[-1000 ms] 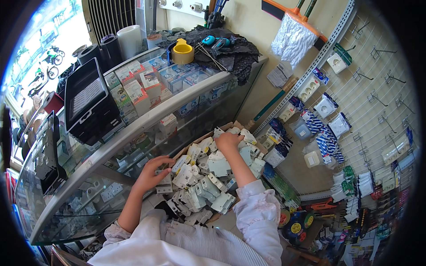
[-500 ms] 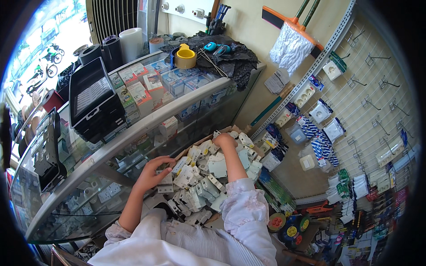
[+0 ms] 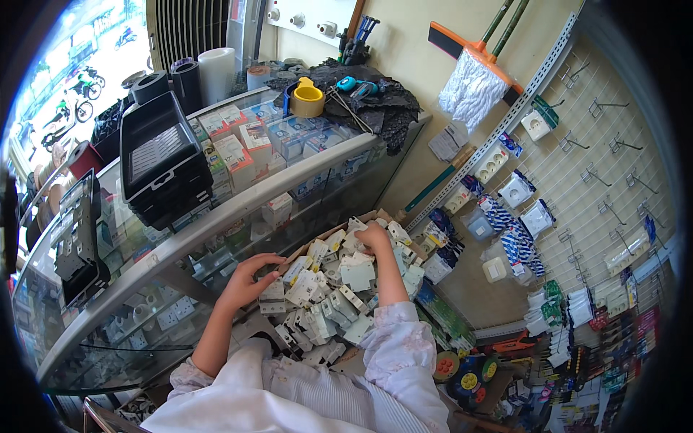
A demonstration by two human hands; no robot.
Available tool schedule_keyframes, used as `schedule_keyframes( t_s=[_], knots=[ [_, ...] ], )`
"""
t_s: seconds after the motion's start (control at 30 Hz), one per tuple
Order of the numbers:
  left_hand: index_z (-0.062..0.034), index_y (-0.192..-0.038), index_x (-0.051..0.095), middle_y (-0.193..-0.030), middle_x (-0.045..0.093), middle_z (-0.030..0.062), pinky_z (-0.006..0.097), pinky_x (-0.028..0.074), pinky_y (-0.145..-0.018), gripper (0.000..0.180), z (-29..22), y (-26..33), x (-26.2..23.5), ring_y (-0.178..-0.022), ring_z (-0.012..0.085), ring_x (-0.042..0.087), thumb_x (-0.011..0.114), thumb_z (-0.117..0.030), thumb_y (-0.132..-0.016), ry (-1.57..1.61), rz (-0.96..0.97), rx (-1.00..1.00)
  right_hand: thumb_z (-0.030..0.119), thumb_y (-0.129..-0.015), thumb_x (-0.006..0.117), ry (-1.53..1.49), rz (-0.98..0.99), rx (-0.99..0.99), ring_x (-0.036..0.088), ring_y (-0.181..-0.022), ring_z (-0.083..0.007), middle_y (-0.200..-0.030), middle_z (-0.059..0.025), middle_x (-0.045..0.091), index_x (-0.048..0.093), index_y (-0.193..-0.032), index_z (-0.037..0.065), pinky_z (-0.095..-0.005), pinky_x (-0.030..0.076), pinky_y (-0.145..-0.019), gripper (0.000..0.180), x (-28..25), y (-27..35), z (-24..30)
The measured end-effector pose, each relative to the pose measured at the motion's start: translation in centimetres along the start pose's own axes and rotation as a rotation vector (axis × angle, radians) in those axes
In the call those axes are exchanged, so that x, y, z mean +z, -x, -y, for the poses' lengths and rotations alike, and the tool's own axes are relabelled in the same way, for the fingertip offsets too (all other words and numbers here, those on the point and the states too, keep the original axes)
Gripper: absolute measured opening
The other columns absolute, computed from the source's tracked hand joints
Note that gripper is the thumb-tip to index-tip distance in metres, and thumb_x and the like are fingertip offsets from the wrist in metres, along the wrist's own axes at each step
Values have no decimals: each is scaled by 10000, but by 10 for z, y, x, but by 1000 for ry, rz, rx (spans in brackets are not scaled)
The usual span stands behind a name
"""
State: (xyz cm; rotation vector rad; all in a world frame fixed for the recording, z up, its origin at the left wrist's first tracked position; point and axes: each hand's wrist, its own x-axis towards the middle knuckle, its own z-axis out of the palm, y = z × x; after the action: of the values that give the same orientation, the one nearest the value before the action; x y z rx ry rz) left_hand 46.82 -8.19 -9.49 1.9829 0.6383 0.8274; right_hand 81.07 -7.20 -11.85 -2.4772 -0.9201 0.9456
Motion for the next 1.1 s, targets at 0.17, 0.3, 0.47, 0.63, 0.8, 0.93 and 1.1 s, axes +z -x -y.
schedule_keyframes(
  t_s=[0.17, 0.3, 0.47, 0.63, 0.8, 0.93, 1.1],
  knots=[
    [-30, -1110, 615, -1142, 617, 142, 362, 420, -955, 294, -4, 0, -4, -1101, 283, 568, 630, -104, -826, 4, 12, -4, 231, -813, 658, -187, -109, -216, 620, -955, -265, -1163, -186, 560, 401, -1231, 24, -355, 564, -653, 532, -37, 27, -14],
    [-31, -1109, 616, -1145, 615, 143, 359, 424, -948, 293, -6, -3, -3, -1096, 277, 571, 629, -107, -827, 44, 17, 6, 184, -861, 635, -337, -174, -526, 551, -1011, -188, -1160, -121, 562, 403, -1207, 57, -279, 425, -834, 435, -41, 57, -31],
    [-23, -1150, 584, -1138, 621, 133, 359, 421, -950, 338, -12, -13, 10, -1094, 266, 574, 632, -106, -826, 59, 71, 41, 160, -874, 639, -613, -125, -749, 510, -1025, -144, -1176, -77, 536, 399, -1208, 75, -280, 420, -856, 420, -32, 92, -58],
    [4, -1359, 318, -1327, 464, 191, 374, 363, -1007, 683, -40, -17, 42, -1206, 294, 476, 685, -193, -818, 109, 90, 75, 210, -872, 652, -849, -48, -882, 477, -1108, -157, -1214, -70, 505, 390, -1194, 81, -295, 390, -940, 435, -4, 142, -60],
    [23, -1321, 311, -1261, 455, 253, 364, 351, -1002, 668, -47, -7, 78, -1201, 329, 457, 690, -226, -830, 129, 87, 54, 173, -910, 594, -1161, 113, -620, 452, -1145, -180, -1263, -94, 451, 315, -1237, 83, -297, 377, -958, 440, 71, 162, -75],
    [16, -1245, 361, -1132, 507, 243, 355, 400, -920, 544, -40, 0, 95, -1096, 305, 512, 669, -188, -847, 136, -2, -25, 120, -936, 530, -1311, 46, -543, 425, -1174, -206, -1305, -129, 383, 200, -1287, 87, -304, 369, -964, 483, 116, 173, -67],
    [-12, -1251, 357, -1067, 532, 166, 309, 442, -807, 486, -20, 8, 97, -966, 210, 532, 636, -112, -866, 213, 17, -59, 120, -925, 549, -960, -91, -731, 425, -1187, -232, -1291, -181, 388, 192, -1309, 39, -331, 370, -975, 530, 100, 188, -60]
  ],
)
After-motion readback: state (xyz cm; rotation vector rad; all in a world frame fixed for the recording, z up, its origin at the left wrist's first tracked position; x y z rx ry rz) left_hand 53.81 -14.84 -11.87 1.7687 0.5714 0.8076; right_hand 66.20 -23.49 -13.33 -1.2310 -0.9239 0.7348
